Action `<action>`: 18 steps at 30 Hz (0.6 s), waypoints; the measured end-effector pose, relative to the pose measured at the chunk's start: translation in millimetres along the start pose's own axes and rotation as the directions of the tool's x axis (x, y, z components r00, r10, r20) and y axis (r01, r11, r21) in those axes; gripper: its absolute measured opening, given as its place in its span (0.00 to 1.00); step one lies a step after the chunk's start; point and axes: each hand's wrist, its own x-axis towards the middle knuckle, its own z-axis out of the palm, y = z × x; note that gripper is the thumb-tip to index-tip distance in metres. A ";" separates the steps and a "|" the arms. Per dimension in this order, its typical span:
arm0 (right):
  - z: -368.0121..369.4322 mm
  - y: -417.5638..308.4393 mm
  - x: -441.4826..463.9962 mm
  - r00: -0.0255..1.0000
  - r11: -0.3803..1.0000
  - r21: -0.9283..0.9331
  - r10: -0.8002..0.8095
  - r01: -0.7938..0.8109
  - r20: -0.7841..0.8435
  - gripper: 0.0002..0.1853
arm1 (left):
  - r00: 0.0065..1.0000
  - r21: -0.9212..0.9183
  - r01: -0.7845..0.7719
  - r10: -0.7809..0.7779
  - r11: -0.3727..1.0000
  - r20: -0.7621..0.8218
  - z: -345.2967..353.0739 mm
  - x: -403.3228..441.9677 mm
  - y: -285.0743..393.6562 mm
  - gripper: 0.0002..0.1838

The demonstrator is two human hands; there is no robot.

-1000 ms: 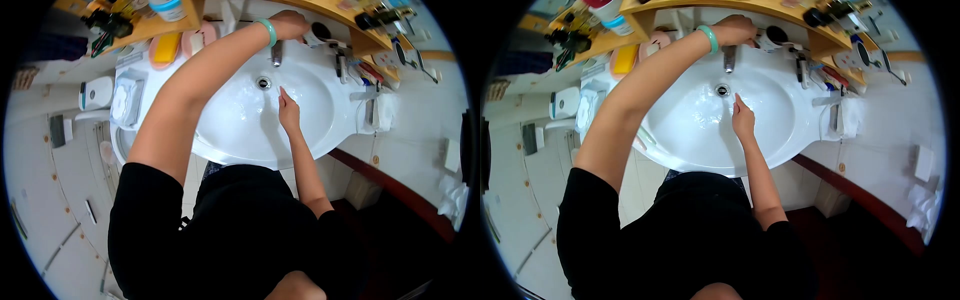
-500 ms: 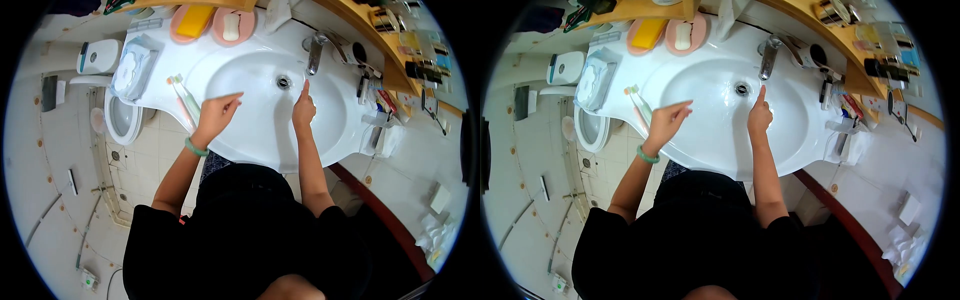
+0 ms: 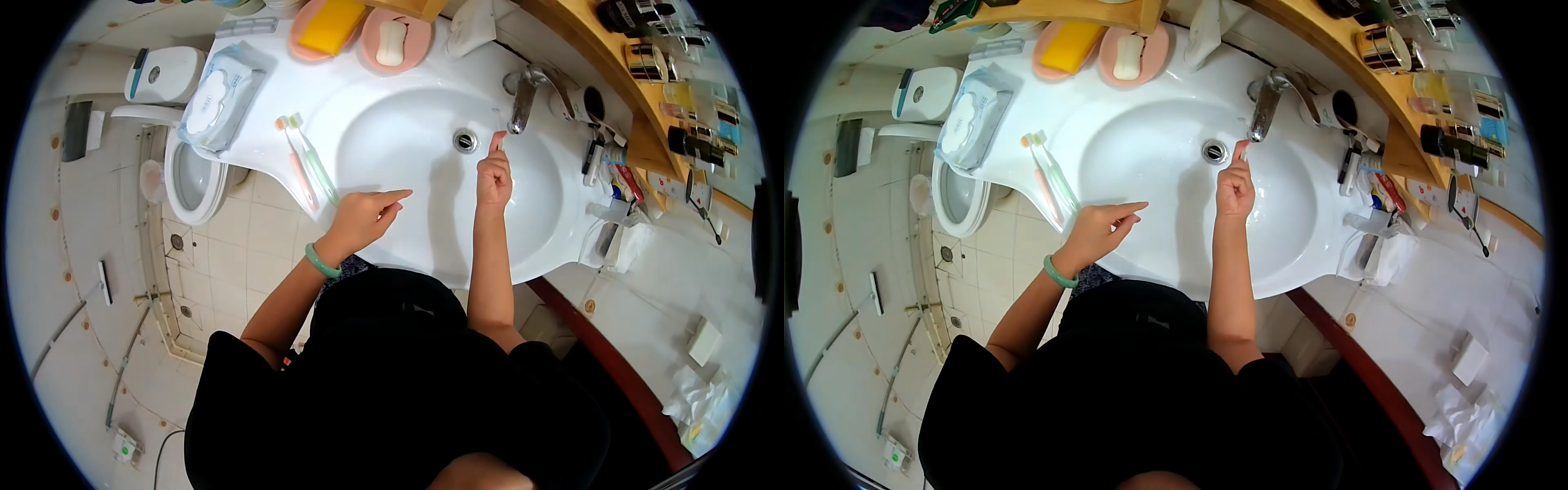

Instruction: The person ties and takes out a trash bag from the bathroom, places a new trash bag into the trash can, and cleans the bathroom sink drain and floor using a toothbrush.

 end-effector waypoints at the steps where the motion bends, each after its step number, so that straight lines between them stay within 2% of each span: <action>1: 4.3 1.9 0.7 0.998 0.995 0.077 0.052 -0.055 0.040 0.18 | 1.000 0.007 -0.027 0.027 1.000 -0.013 -0.8 0.8 0.4 0.13; 3: 8.0 6.1 5.0 0.993 0.988 0.106 0.102 -0.108 0.065 0.18 | 0.998 0.016 -0.056 0.057 0.998 -0.026 -1.9 4.3 0.0 0.13; 4: 2.8 6.7 5.6 0.998 0.998 0.014 0.061 -0.062 0.023 0.18 | 0.998 0.004 -0.052 0.052 0.999 -0.041 -1.8 5.0 0.1 0.13; 5: -12.4 2.4 10.4 0.994 0.937 -0.337 -0.104 0.091 -0.021 0.17 | 0.997 -0.005 -0.053 0.053 0.999 -0.061 -2.1 9.6 0.1 0.13; 6: -27.5 -1.9 15.2 0.962 0.735 -0.660 -0.266 0.159 -0.064 0.17 | 0.996 -0.003 -0.062 0.061 0.998 -0.059 -2.7 17.5 2.6 0.13; 7: -39.2 -8.9 17.6 0.838 0.057 -0.990 -0.539 0.131 0.080 0.16 | 0.990 0.046 -0.106 0.110 0.993 -0.090 -3.8 27.4 8.6 0.13; 8: -29.6 -18.7 4.6 0.790 -0.183 -0.978 -0.583 0.098 0.188 0.16 | 0.981 0.096 -0.150 0.160 0.984 -0.113 -5.7 38.4 16.5 0.13; 9: -22.7 -21.7 -9.4 0.782 -0.175 -0.980 -0.597 0.094 0.181 0.16 | 0.958 0.116 -0.224 0.241 0.968 -0.154 -7.6 56.6 29.5 0.13; 11: -7.3 -26.7 -32.0 0.891 0.236 -0.971 -0.446 0.022 -0.088 0.16 | 0.858 0.170 -0.407 0.439 0.898 -0.265 -5.2 111.7 60.6 0.12; 12: -2.0 -29.8 -45.8 0.940 0.515 -0.856 -0.270 -0.044 -0.211 0.15 | 0.774 0.207 -0.503 0.543 0.839 -0.325 0.1 140.6 77.3 0.11; 14: -1.4 -29.5 -56.8 0.946 0.787 -0.594 -0.040 -0.170 -0.323 0.15 | 0.759 0.301 -0.542 0.611 0.785 -0.226 14.8 188.3 119.7 0.14; 15: -5.6 -29.5 -58.7 0.942 0.881 -0.422 0.071 -0.214 -0.329 0.15 | 0.729 0.418 -0.552 0.661 0.722 -0.178 31.0 209.5 132.7 0.14; 16: -3.8 -29.8 -61.2 0.945 0.885 -0.419 0.064 -0.202 -0.321 0.15 | 0.699 0.528 -0.555 0.704 0.643 -0.122 44.5 227.3 142.8 0.16; 17: -0.8 -29.9 -63.4 0.948 0.909 -0.363 0.093 -0.205 -0.304 0.15 | 0.691 0.532 -0.564 0.714 0.631 -0.115 54.5 240.4 147.5 0.16; 18: 1.5 -30.7 -66.3 0.950 0.928 -0.305 0.123 -0.212 -0.286 0.14 | 0.712 0.632 -0.583 0.696 0.511 0.094 64.4 250.8 149.7 0.14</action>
